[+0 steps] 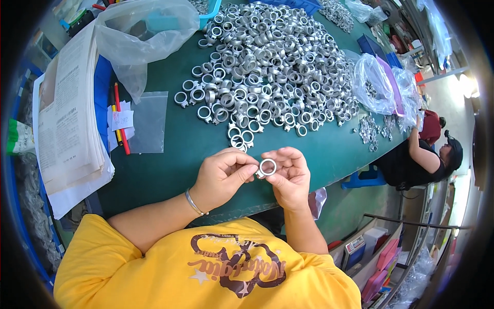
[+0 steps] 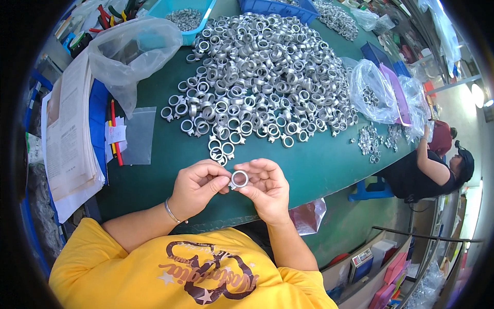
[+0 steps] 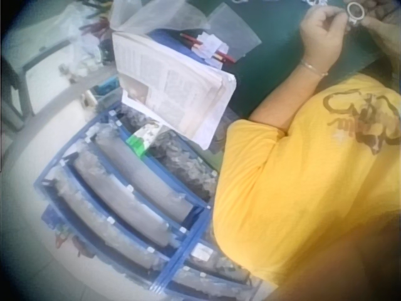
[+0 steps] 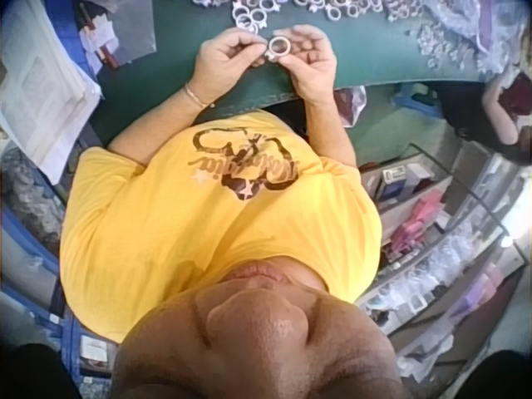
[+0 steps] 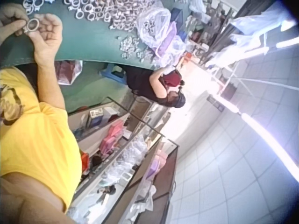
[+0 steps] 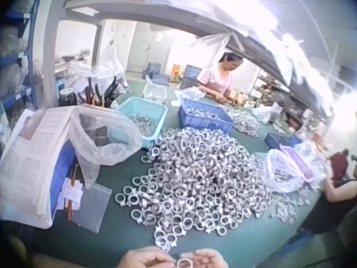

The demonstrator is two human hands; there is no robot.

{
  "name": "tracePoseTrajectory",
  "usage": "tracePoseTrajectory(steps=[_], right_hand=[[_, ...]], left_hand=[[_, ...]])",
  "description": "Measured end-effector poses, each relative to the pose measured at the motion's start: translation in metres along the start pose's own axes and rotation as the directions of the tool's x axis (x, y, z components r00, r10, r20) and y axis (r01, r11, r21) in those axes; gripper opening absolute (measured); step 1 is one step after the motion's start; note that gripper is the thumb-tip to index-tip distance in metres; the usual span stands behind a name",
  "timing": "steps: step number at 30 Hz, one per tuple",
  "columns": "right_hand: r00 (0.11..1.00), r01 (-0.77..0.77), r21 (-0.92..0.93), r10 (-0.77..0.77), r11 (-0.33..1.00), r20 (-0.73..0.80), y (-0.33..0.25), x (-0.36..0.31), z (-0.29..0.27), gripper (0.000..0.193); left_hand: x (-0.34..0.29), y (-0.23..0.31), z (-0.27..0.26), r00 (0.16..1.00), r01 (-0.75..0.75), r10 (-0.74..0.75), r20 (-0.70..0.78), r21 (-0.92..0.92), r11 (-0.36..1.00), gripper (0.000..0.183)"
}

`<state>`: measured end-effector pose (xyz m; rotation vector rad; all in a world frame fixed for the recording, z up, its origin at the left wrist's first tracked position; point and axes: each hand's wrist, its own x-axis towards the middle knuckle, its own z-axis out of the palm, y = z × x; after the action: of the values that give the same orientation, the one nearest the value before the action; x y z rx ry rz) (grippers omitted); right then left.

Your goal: The person sorts through metal rings on a table, picking them up one by one, turning them over, and placing some into a pink bag.

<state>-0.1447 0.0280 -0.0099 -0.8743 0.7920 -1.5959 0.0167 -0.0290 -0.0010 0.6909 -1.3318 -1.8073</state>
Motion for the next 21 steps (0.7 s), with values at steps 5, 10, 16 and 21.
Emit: tracePoseTrajectory(steps=[5, 10, 16, 21], right_hand=[[0.991, 0.133, -0.275, -0.131, 0.952, 0.028, -0.002, -0.002, 0.009, 0.042], [0.937, 0.349, -0.691, -0.252, 0.633, 0.242, -0.007, 0.006, 0.013, 0.027], [0.972, 0.159, -0.905, -0.225, 0.394, 0.072, -0.004, 0.029, 0.021, 0.013], [0.963, 0.246, -0.965, -0.134, 0.096, 0.232, 0.008, 0.049, 0.017, 0.016]], left_hand=[[0.0, -0.006, -0.005, 0.989, 0.147, -0.146, 0.016, -0.114, 0.983, 0.01], [0.003, -0.003, -0.003, 0.957, 0.28, -0.29, 0.012, -0.297, 0.913, 0.018], [0.008, 0.001, -0.007, 0.95, 0.134, -0.235, -0.208, -0.406, 0.904, 0.021], [0.01, 0.001, -0.008, 0.925, 0.121, -0.244, -0.291, -0.383, 0.916, 0.01]])
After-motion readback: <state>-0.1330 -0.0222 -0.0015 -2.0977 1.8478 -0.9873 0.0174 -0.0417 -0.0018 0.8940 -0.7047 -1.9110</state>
